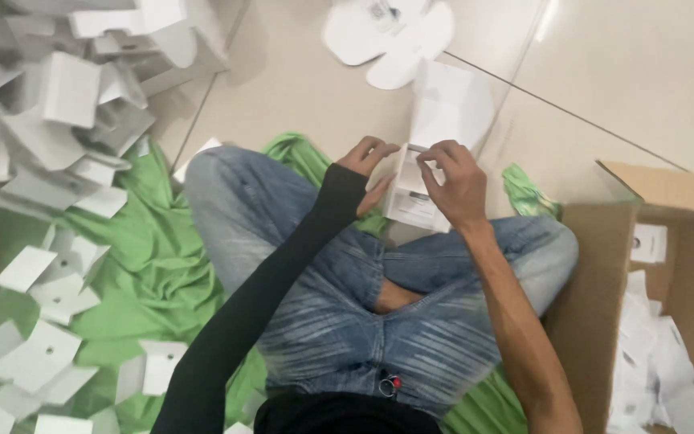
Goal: The person sits on the floor and assembles small white boxes by folding their flaps. They place folded paper inserts into the boxes and then close them. The completed boxes are placed on the floor.
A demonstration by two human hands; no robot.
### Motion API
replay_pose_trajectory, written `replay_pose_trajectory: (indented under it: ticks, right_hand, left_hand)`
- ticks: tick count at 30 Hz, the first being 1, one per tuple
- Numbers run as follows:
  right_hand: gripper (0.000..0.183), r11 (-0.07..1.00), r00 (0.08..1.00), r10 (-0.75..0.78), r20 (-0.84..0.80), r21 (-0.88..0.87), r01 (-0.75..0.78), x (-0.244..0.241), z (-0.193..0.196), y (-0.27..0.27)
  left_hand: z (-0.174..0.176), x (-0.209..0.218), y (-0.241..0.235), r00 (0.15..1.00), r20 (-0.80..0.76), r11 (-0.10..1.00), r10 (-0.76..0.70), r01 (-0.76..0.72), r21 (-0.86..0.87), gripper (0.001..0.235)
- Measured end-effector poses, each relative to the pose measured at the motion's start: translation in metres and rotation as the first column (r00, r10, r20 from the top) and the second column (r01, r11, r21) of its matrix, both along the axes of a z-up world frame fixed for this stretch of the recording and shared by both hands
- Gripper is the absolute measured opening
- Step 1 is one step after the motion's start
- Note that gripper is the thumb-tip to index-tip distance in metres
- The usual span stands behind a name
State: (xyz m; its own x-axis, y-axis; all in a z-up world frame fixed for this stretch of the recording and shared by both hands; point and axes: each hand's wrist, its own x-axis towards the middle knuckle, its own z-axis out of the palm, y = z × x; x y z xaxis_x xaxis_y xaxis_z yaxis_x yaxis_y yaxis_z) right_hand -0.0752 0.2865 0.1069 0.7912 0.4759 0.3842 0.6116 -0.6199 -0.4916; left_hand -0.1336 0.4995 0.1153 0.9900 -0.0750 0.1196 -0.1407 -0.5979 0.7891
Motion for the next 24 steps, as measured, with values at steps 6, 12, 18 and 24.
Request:
replay_pose_trajectory:
  ticks: [6,12,18,24]
  right_hand:
    - [0.015,0.937,0.938,0.307,-0.163,0.225,-0.267,-0.022,0.064,0.154]
    - [0.018,0.644,0.66,0.751,-0.02,0.248,-0.724,-0.098,0.088,0.306]
    - [0.028,0.431,0.41,0.901,-0.144,0.17,-0.886,-0.175,0.046,0.399]
    - [0.079,0.341,0.268,0.859,-0.436,0.096,-0.935,-0.231,-0.004,0.428]
  left_hand:
    - [0.045,-0.122,0.128,0.889,0.364,0.949,0.278,-0.313,0.039,0.051]
    - [0.042,-0.269,0.24,0.667,0.299,0.685,0.682,-0.726,0.059,0.056]
    - [-0.001,-0.359,0.327,0.308,0.328,0.328,0.893,-0.945,-0.008,0.063]
    - [-0.123,-0.382,0.407,0.412,0.041,0.414,0.91,-0.901,-0.131,0.12]
